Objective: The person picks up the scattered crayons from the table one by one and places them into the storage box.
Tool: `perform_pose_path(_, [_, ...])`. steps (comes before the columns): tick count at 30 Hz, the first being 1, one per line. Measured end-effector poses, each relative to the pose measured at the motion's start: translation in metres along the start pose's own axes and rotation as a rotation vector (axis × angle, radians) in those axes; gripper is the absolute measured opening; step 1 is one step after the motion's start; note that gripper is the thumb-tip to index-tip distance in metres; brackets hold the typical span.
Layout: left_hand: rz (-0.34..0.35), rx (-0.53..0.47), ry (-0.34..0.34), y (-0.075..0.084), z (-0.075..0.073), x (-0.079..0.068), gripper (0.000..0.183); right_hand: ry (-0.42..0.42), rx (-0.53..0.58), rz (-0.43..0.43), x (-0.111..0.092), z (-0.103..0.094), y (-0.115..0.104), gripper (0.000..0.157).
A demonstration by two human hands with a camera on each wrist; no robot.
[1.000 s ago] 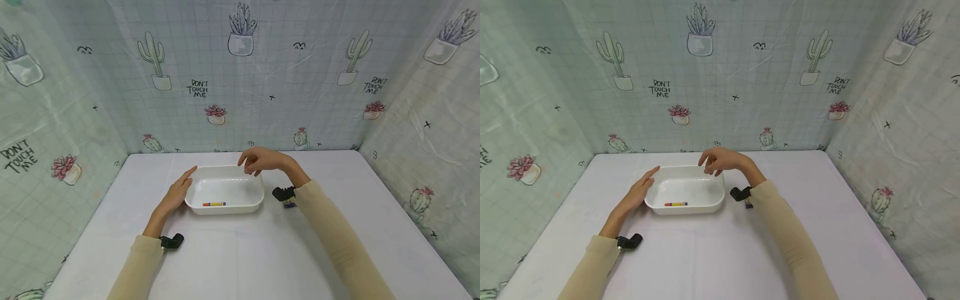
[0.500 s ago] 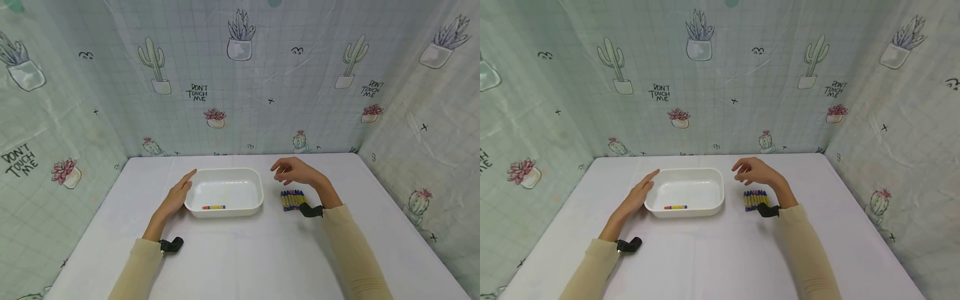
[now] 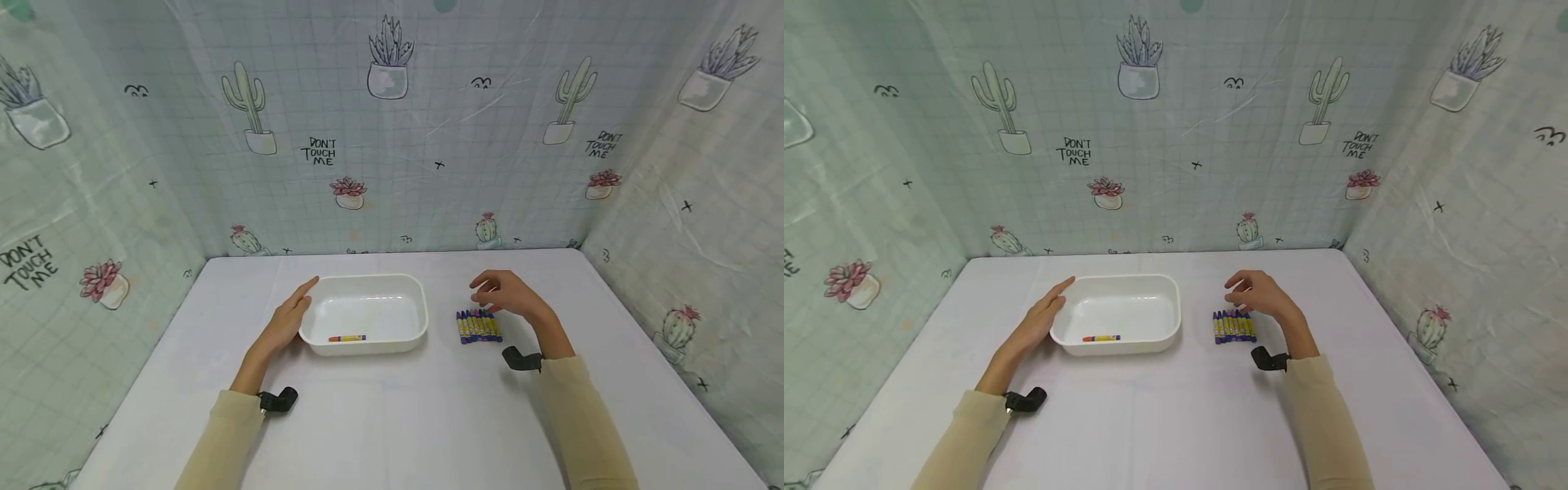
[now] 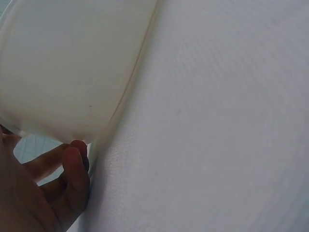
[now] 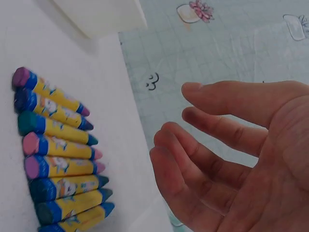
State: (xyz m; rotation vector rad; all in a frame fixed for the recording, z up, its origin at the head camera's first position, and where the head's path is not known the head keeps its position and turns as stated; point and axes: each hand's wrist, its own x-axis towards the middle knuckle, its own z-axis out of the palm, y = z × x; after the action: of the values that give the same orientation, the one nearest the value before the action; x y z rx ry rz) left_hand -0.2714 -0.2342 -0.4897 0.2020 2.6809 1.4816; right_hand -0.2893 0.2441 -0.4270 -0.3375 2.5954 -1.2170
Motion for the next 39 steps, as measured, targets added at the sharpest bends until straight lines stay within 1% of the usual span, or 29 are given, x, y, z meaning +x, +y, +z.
perform_pose_path(4, [-0.004,0.000,-0.004,0.000,0.001,0.000,0.052,0.029,-0.018,0.050,-0.002,0.003,0.010,0.042])
perform_pose_path(13, [0.001,0.011,0.003,-0.001,-0.001,-0.002,0.052,0.028,-0.016,0.133,0.000,0.004,0.020,0.042])
perform_pose_path(18, [-0.001,0.014,0.015,-0.002,-0.003,-0.001,0.052,0.019,-0.020,0.143,0.001,0.003,0.024,0.042])
perform_pose_path(26, [-0.003,0.019,-0.002,0.000,-0.002,0.001,0.052,0.030,-0.043,0.214,-0.004,-0.001,0.034,0.044])
perform_pose_path(34, [-0.003,0.019,0.005,0.001,-0.003,0.000,0.052,-0.010,-0.096,0.272,-0.006,-0.006,0.041,0.049])
perform_pose_path(39, [-0.004,0.020,0.004,0.001,-0.001,-0.001,0.052,-0.034,-0.076,0.273,-0.011,-0.006,0.041,0.051])
